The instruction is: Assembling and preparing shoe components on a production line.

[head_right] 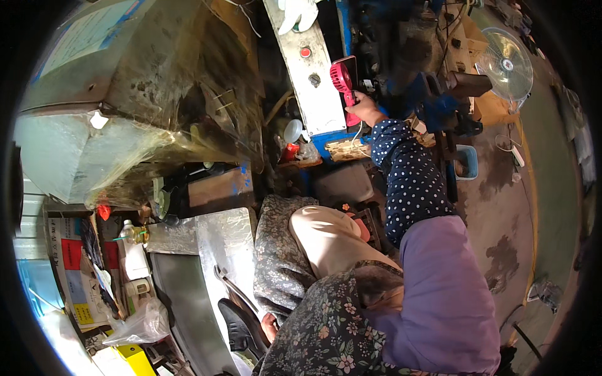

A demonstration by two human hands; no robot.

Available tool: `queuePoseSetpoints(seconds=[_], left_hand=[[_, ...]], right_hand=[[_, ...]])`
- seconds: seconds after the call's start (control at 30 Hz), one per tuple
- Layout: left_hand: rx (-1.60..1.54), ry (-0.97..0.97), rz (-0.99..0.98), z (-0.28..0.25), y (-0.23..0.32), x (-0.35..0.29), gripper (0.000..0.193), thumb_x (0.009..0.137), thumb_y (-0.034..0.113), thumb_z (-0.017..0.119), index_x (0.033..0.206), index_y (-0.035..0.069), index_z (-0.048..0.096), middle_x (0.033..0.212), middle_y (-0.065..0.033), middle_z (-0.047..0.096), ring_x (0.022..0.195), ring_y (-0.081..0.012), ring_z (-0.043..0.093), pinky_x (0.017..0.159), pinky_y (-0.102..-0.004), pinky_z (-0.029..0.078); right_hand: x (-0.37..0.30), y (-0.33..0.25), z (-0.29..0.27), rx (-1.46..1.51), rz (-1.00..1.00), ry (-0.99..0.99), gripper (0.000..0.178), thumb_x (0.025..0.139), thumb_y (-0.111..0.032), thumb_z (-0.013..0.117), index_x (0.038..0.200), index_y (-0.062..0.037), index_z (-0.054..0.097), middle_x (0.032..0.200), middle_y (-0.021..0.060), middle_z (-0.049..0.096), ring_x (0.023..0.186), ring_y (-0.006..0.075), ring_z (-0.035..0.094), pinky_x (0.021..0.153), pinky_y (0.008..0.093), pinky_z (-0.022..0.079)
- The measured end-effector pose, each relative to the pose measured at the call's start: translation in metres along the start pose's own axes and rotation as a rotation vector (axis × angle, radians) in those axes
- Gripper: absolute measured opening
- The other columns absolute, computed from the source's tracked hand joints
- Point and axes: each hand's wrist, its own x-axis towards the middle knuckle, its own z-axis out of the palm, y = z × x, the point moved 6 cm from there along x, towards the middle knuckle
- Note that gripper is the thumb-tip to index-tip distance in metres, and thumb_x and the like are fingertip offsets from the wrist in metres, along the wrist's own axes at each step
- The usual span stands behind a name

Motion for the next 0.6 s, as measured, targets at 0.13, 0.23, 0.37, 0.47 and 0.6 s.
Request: queuePoseSetpoints(seconds=[0.13, 0.23, 0.37, 0.47, 0.6], left_hand=[[0.053, 0.153, 0.042, -0.005, 0.017, 0.003, 0.037, 0.090, 0.029, 0.056, 0.111, -0.002, 0.057, 0.110, -0.0199, 0.054, 0.100, -0.0306, 0.053, 0.086, -0.0387, 0.044], [-0.034, 0.171, 0.026, -0.003, 0.013, 0.003, 0.032, 0.088, 0.023, 0.053, 0.109, -0.002, 0.056, 0.111, -0.0192, 0.054, 0.101, -0.0303, 0.053, 0.088, -0.0385, 0.043], [-0.047, 0.073, -0.021, 0.000, 0.000, 0.005, 0.031, 0.083, 0.014, 0.051, 0.109, -0.001, 0.055, 0.111, -0.0194, 0.053, 0.104, -0.0303, 0.052, 0.093, -0.0381, 0.041], [-0.063, 0.119, 0.023, -0.002, -0.001, 0.006, 0.032, 0.081, 0.011, 0.048, 0.110, -0.001, 0.055, 0.111, -0.0202, 0.052, 0.103, -0.0314, 0.052, 0.094, -0.0388, 0.041], [-0.036, 0.138, 0.058, -0.002, 0.002, 0.003, 0.036, 0.078, 0.010, 0.044, 0.110, -0.002, 0.054, 0.111, -0.0221, 0.052, 0.104, -0.0345, 0.052, 0.095, -0.0405, 0.041]], right_hand=[[-0.008, 0.005, -0.006, 0.214, 0.036, 0.114, 0.058, 0.071, -0.004, 0.081, 0.122, 0.0029, 0.056, 0.102, 0.0092, 0.069, 0.091, 0.0156, 0.065, 0.078, 0.0300, 0.054], [-0.019, -0.003, -0.008, 0.106, -0.065, 0.317, 0.053, 0.066, -0.014, 0.086, 0.110, -0.0012, 0.059, 0.094, 0.0069, 0.070, 0.085, 0.0154, 0.066, 0.076, 0.0306, 0.053], [-0.053, -0.026, -0.008, 0.011, -0.171, 0.560, 0.049, 0.063, -0.020, 0.085, 0.101, -0.0047, 0.058, 0.091, 0.0092, 0.069, 0.082, 0.0224, 0.067, 0.075, 0.0340, 0.052], [-0.096, -0.059, -0.012, -0.236, -0.335, 0.753, 0.047, 0.062, -0.019, 0.084, 0.099, -0.0067, 0.058, 0.092, 0.0105, 0.066, 0.086, 0.0294, 0.064, 0.076, 0.0393, 0.051], [-0.139, -0.093, -0.011, -0.282, -0.437, 0.794, 0.042, 0.062, -0.016, 0.081, 0.095, -0.0076, 0.058, 0.095, 0.0123, 0.061, 0.093, 0.0345, 0.059, 0.081, 0.0435, 0.049]])
